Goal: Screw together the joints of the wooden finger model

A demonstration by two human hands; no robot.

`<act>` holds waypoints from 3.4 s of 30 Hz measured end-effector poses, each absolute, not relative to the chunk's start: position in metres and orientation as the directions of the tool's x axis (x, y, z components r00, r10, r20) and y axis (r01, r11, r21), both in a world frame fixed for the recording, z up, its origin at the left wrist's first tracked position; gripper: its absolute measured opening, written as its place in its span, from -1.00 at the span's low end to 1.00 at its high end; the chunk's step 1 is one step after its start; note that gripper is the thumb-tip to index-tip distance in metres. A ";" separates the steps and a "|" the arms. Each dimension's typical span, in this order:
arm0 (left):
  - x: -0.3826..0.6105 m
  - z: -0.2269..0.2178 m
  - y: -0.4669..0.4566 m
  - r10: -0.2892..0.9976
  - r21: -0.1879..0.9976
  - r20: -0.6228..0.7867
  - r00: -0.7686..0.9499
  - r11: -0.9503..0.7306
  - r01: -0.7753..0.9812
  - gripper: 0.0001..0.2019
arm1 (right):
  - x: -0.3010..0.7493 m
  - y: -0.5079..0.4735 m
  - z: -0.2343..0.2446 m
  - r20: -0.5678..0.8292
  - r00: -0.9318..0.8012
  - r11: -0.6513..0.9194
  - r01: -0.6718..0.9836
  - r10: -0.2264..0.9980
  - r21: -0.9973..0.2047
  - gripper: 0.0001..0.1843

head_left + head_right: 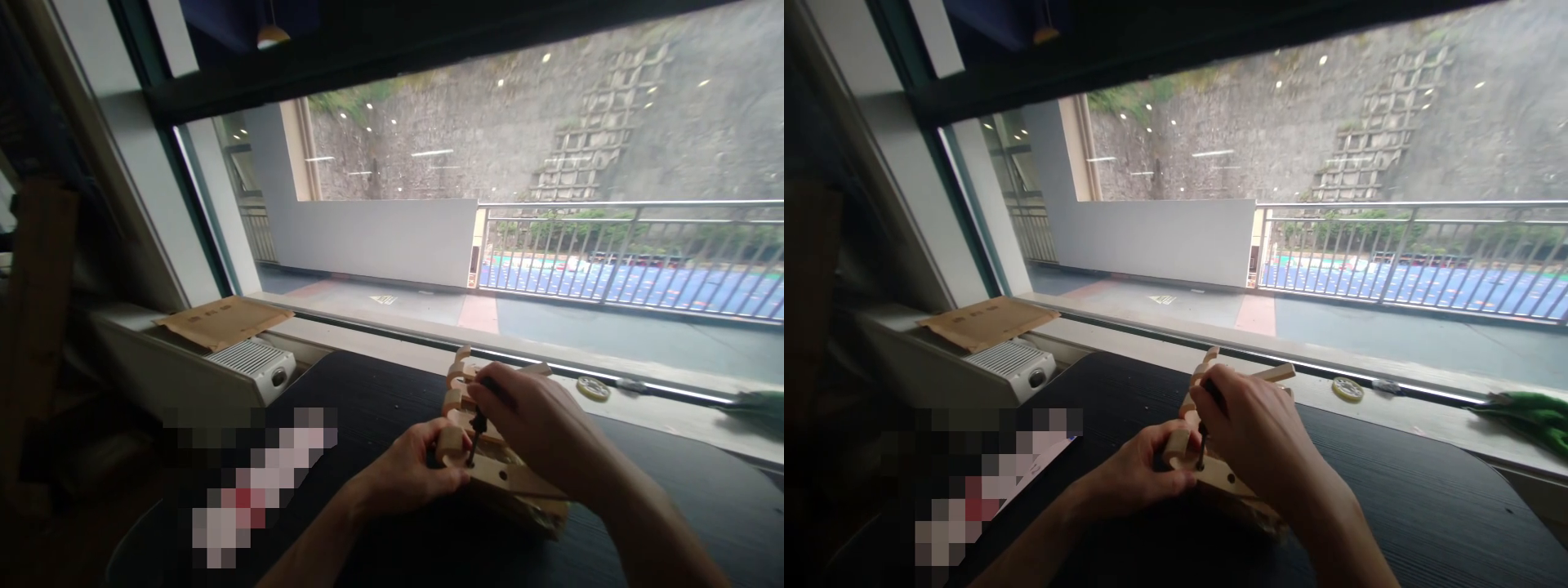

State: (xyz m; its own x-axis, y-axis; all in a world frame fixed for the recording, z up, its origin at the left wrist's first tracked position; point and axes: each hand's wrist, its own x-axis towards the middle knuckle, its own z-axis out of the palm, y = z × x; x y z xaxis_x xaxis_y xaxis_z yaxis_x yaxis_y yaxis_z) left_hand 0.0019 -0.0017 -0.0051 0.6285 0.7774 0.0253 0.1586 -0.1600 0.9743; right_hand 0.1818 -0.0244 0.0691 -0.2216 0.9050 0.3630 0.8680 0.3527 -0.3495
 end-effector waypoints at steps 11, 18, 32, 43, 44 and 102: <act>0.002 -0.007 0.000 0.778 0.974 0.014 0.629 -0.152 0.166 -0.77 | 0.181 -0.014 0.059 0.349 -0.053 0.187 0.913 0.935 -0.362 -0.63; 0.002 -0.005 -0.001 0.779 0.974 0.027 0.626 -0.163 0.161 -0.78 | 0.178 -0.019 0.062 0.345 -0.161 0.301 0.864 0.925 -0.404 -0.78; 0.002 -0.004 -0.001 0.791 0.965 0.003 0.612 -0.163 0.206 -0.73 | 0.179 -0.009 0.054 0.350 -0.043 0.181 0.911 0.936 -0.371 -0.70; 0.003 -0.003 -0.001 0.787 0.973 0.000 0.617 -0.142 0.181 -0.76 | 0.176 -0.022 0.066 0.373 -0.195 0.338 0.867 0.907 -0.368 -0.76; 0.003 -0.004 -0.001 0.786 0.972 0.000 0.618 -0.144 0.183 -0.76 | 0.176 -0.020 0.064 0.372 -0.158 0.296 0.887 0.915 -0.353 -0.74; 0.003 -0.010 0.001 0.782 0.975 0.042 0.622 -0.169 0.146 -0.77 | 0.178 -0.028 0.070 0.353 -0.196 0.336 0.855 0.915 -0.396 -0.84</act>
State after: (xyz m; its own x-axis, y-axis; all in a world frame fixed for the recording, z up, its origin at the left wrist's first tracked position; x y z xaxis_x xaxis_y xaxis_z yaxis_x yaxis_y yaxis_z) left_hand 0.0034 0.0008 -0.0102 0.6221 0.7818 0.0425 0.1461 -0.1692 0.9747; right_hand 0.1783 -0.0285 0.0704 -0.1956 0.9150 0.3529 0.8545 0.3356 -0.3964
